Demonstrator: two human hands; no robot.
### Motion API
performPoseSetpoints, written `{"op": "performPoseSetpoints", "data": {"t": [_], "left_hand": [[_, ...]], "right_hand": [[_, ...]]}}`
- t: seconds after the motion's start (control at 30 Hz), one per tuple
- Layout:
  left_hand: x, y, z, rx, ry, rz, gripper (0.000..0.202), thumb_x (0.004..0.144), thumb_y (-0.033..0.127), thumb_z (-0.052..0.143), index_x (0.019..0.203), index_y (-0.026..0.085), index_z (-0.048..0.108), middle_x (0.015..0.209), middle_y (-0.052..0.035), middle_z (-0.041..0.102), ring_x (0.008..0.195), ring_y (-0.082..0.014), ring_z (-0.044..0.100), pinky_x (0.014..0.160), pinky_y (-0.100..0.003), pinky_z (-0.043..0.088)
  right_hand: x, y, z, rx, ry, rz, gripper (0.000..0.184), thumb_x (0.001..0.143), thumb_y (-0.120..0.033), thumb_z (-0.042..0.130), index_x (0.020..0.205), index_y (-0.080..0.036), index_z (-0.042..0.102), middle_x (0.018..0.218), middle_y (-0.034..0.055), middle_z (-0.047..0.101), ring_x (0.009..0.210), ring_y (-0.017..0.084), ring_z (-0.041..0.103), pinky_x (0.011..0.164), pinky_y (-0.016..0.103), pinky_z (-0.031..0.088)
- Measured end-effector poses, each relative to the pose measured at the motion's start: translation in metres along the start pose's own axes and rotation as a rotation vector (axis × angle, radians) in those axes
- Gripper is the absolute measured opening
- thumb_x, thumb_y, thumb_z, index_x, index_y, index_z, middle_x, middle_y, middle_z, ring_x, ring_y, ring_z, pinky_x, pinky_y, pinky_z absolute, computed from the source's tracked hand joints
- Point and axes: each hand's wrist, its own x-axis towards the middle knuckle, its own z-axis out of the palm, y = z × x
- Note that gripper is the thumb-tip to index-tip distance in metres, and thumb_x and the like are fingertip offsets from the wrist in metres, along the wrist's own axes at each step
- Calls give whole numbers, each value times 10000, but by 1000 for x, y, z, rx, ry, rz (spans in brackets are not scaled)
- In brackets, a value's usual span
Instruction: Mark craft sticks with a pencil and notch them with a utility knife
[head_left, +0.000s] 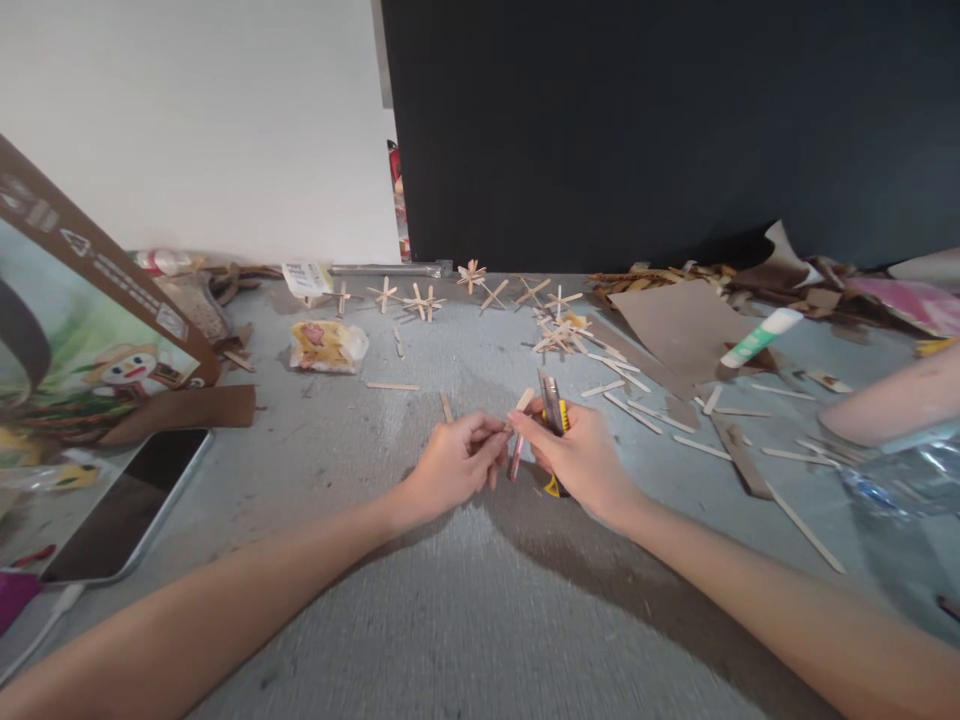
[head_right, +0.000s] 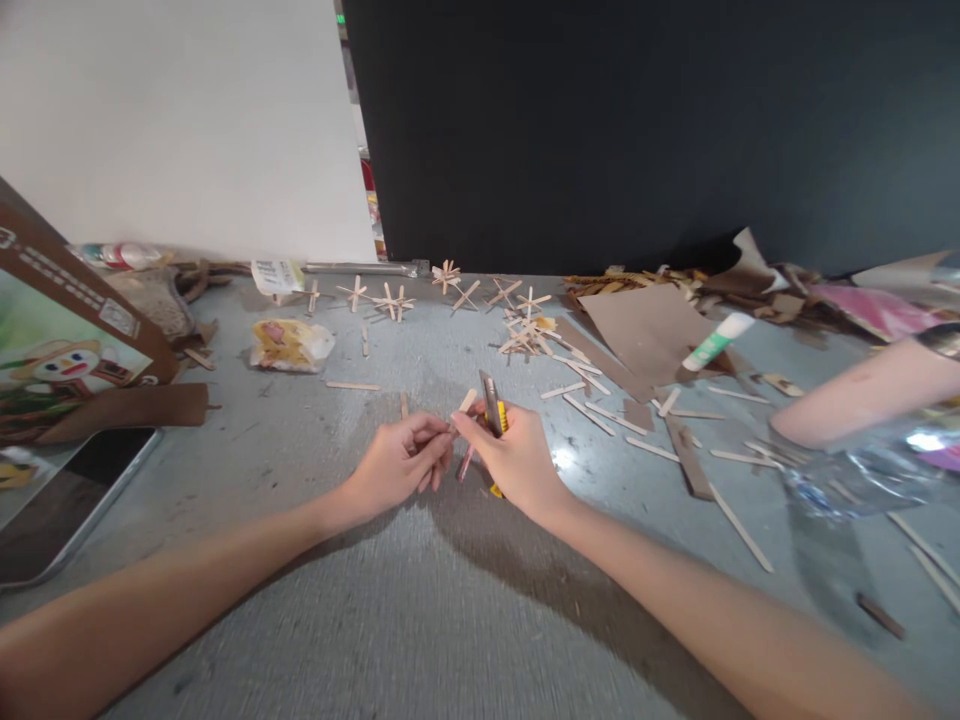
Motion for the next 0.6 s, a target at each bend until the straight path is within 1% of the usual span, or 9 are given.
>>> {"op": "performPoseSetpoints", "data": {"t": [0.07,0.13,0.2,0.3,0.37,0.6], "left_hand": [[0,-1,0,7,4,-15,263,949,443,601,910,183,589,627,29,618,441,-75,541,399,-183,367],[-1,-1,0,4,10,-24,269,942,449,614,905,184,588,627,31,620,435,-74,542,394,-181,362],[-1,1,0,-2,23,-33,284,938,465,619,911,183,598,618,33,615,429,-75,539,386,-180,359],[-1,4,-1,-16,50,-28,318,934,495,620,928,177,620,600,34,606,414,-76,531,374,-181,353],[-1,5,-1,-19,55,-21,329,932,501,622,930,173,630,601,32,609,414,-77,534,375,-183,356],[-1,3,-1,-4,33,-25,313,937,493,617,919,181,608,618,33,607,428,-73,528,395,-189,358]], "right_hand": [[2,2,-1,30,38,1,417,815,-598,729,783,-198,614,475,-75,417,418,97,356,412,244,278],[3,4,-2,48,46,3,407,822,-588,732,819,-194,626,474,-79,420,416,93,354,413,239,282],[3,5,0,64,14,19,415,807,-595,742,831,-197,627,474,-83,420,408,92,353,404,235,282],[1,4,3,98,-63,71,447,750,-619,775,807,-208,609,468,-88,417,394,95,357,389,237,292],[0,3,5,112,-89,94,456,724,-619,793,789,-212,597,466,-87,420,394,97,360,387,239,299],[3,4,0,159,-10,89,409,776,-569,777,775,-204,593,451,-96,387,394,83,322,391,231,259]]}}
